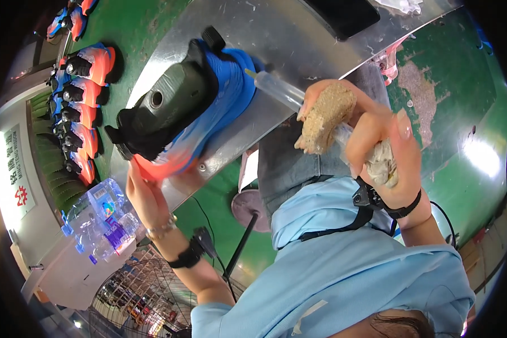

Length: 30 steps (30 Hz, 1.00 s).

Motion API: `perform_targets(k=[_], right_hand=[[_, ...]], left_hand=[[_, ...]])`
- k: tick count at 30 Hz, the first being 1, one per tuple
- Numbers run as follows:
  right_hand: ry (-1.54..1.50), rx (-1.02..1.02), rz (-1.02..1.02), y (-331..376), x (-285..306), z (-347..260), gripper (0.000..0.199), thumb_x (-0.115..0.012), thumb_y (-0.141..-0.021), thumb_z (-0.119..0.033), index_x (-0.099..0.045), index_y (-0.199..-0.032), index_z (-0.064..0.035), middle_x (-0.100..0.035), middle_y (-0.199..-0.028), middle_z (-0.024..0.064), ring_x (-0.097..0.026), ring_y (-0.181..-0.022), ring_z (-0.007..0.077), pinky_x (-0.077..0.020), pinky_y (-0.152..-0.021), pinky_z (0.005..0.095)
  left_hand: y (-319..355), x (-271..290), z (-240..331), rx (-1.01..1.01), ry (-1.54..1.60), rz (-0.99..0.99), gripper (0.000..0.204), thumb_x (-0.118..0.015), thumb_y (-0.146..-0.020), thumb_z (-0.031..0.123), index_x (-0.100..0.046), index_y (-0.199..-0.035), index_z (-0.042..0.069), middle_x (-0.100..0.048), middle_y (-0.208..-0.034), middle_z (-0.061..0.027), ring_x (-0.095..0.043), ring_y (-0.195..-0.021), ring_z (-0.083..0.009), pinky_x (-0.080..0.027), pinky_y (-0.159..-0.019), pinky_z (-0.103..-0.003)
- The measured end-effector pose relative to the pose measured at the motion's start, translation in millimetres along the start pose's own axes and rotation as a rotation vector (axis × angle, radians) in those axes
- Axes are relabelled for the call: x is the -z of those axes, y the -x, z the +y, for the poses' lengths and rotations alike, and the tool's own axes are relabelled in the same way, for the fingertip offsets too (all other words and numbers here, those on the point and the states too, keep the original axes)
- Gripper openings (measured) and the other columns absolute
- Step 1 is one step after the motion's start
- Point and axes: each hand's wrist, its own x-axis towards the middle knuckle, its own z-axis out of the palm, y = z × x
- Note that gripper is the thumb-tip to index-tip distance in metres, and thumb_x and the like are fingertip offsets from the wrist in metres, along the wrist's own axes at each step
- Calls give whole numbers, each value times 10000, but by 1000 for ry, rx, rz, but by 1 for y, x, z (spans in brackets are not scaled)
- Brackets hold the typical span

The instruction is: Applying liquid adhesive or sealant to the seams of sneakers using a syringe.

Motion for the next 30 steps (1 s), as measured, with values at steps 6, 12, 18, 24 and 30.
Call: perform_targets(k=[6, 12, 18, 24, 30], right_hand=[[160, 75, -35, 6, 0, 3, 134, -280, -895, -113, -341, -1003, -61, -518, -639, 115, -466, -610, 187, -414, -670, 307], [339, 182, -62, 11, -1, 3, 490, -336, -866, -26, -207, -1328, -124, -476, -598, 78, -426, -529, 150, -411, -636, 291], [371, 136, -51, 18, -5, -6, 573, -351, -862, 6, -186, -1386, -157, -474, -607, 77, -424, -520, 145, -380, -563, 252], [264, -37, -11, 22, -10, -26, 256, -313, -880, -109, -264, -1130, -135, -466, -712, 153, -464, -570, 207, -408, -578, 296], [88, -263, 48, 18, -16, -54, 283, -253, -906, -289, -381, -745, -95, -452, -864, 264, -521, -644, 299, -460, -627, 374]], left_hand=[[78, 4, -21, 231, 119, -143, 304, -456, -928, 208, -507, -1080, -51, -610, -937, -88, -632, -751, -147, -555, -618, -259], [106, -4, -33, 384, 282, -334, 389, -611, -833, 176, -472, -1097, -74, -596, -990, -113, -609, -890, -178, -507, -794, -315], [111, -23, -43, 407, 332, -492, 530, -687, -742, 206, -443, -1122, -72, -573, -1053, -143, -593, -944, -225, -483, -831, -352], [116, -47, -46, 404, 379, -618, 701, -716, -691, 276, -383, -1202, -69, -516, -1154, -175, -551, -1031, -270, -459, -870, -386], [120, -71, -54, 410, 625, -617, 710, -719, -646, 189, -379, -1214, -67, -538, -1125, -160, -562, -1016, -235, -450, -878, -350]])
